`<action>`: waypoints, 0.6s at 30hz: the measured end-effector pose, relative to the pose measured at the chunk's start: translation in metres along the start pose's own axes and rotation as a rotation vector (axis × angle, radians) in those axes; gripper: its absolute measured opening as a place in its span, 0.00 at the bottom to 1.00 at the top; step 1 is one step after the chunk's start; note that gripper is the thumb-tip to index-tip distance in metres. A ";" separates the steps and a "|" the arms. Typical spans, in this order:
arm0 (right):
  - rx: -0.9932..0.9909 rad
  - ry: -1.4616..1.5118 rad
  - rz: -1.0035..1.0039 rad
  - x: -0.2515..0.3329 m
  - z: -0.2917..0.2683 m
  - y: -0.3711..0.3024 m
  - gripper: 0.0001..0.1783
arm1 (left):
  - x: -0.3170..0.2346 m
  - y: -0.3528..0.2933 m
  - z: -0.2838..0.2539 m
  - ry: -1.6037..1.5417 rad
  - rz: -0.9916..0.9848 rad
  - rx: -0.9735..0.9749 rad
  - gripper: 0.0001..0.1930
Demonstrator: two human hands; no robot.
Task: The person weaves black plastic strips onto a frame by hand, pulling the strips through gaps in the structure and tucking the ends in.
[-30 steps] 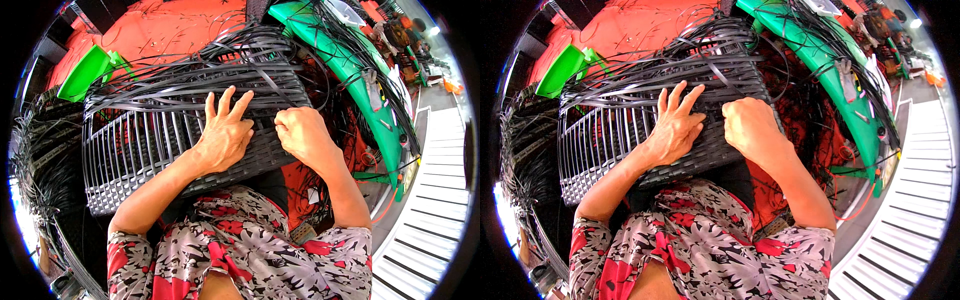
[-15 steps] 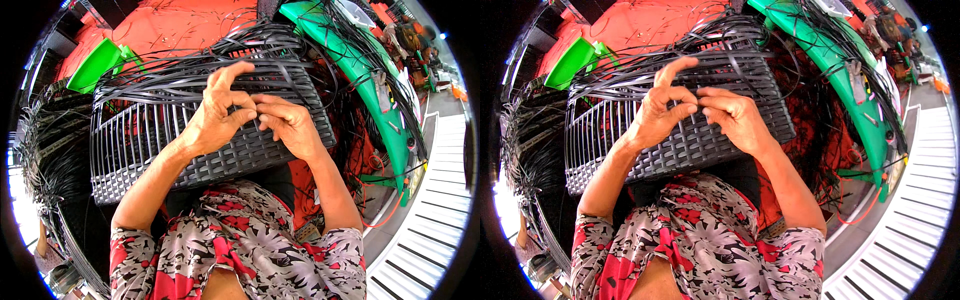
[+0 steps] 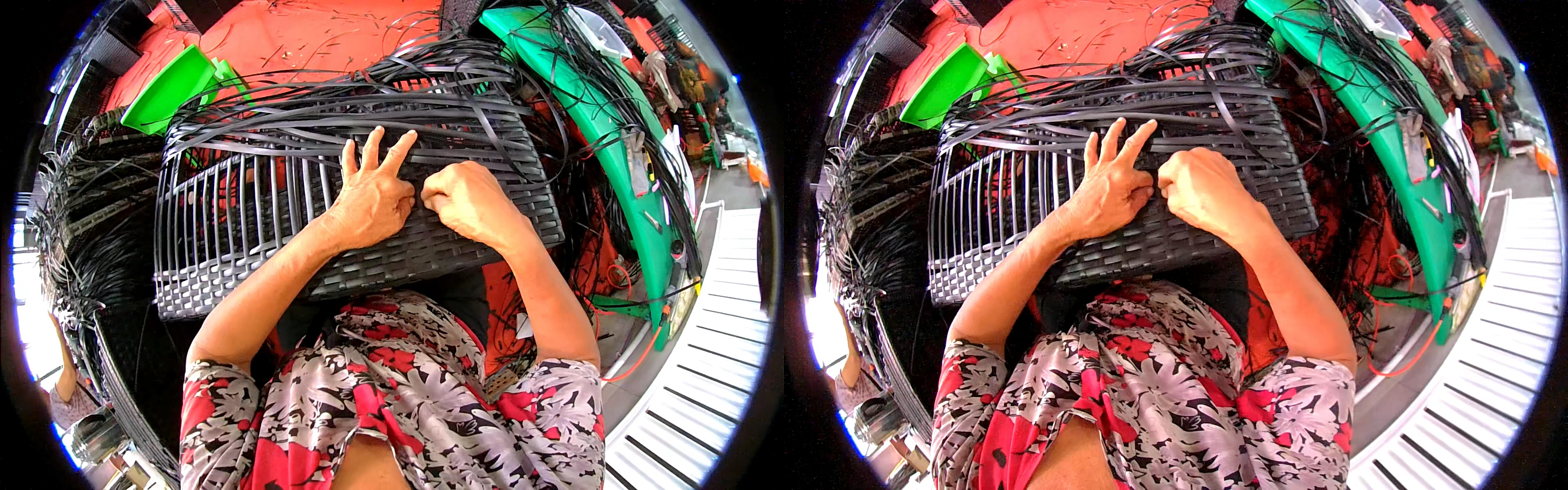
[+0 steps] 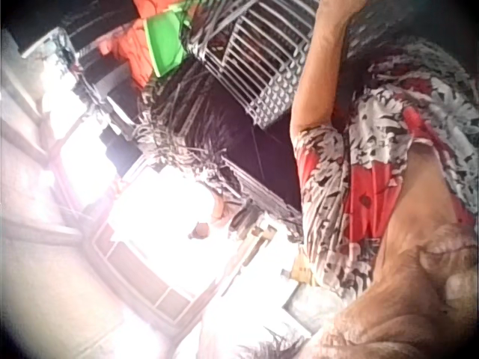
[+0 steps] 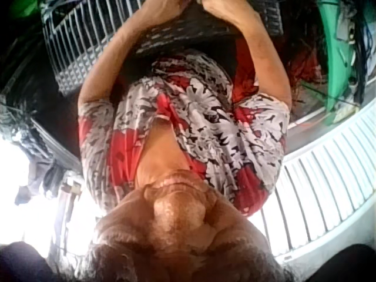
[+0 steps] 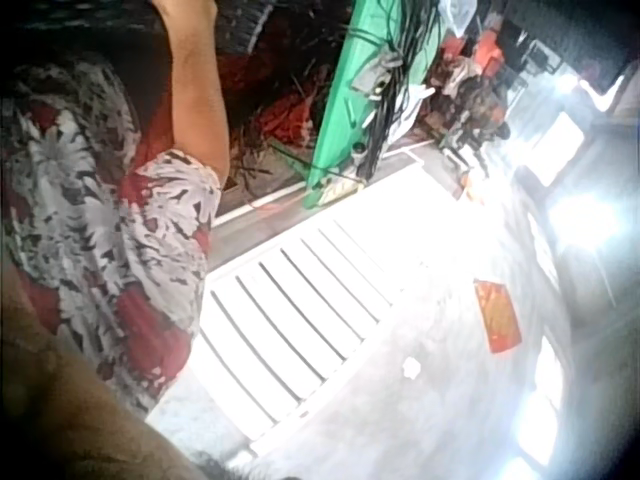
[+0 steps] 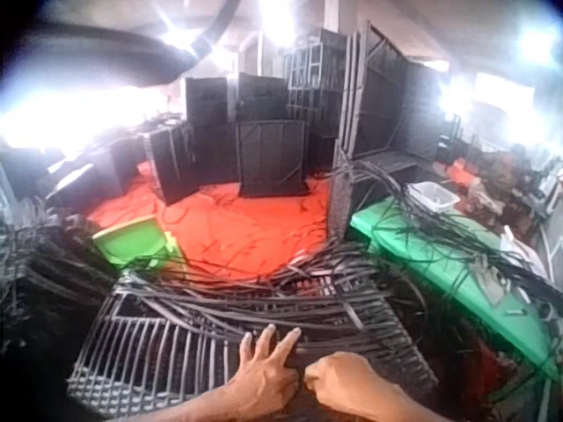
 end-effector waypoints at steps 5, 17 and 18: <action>-0.328 0.306 -0.128 0.002 0.002 -0.009 0.06 | 0.006 -0.007 -0.025 -0.271 -0.003 -0.210 0.03; -0.033 0.116 -0.060 0.034 0.005 0.008 0.09 | 0.022 -0.062 -0.025 -0.043 -0.105 -0.131 0.09; 0.023 -0.047 -0.073 0.034 0.010 0.015 0.09 | 0.020 -0.060 -0.021 -0.004 -0.095 -0.082 0.09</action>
Point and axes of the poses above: each hand's wrist, its own y-axis towards the middle knuckle, its own z-axis out of the palm, x = y × z, the point moved 3 cm from there along y, towards the middle knuckle, and after that the axes turned 4 degrees about x, right-handed, at the moved point
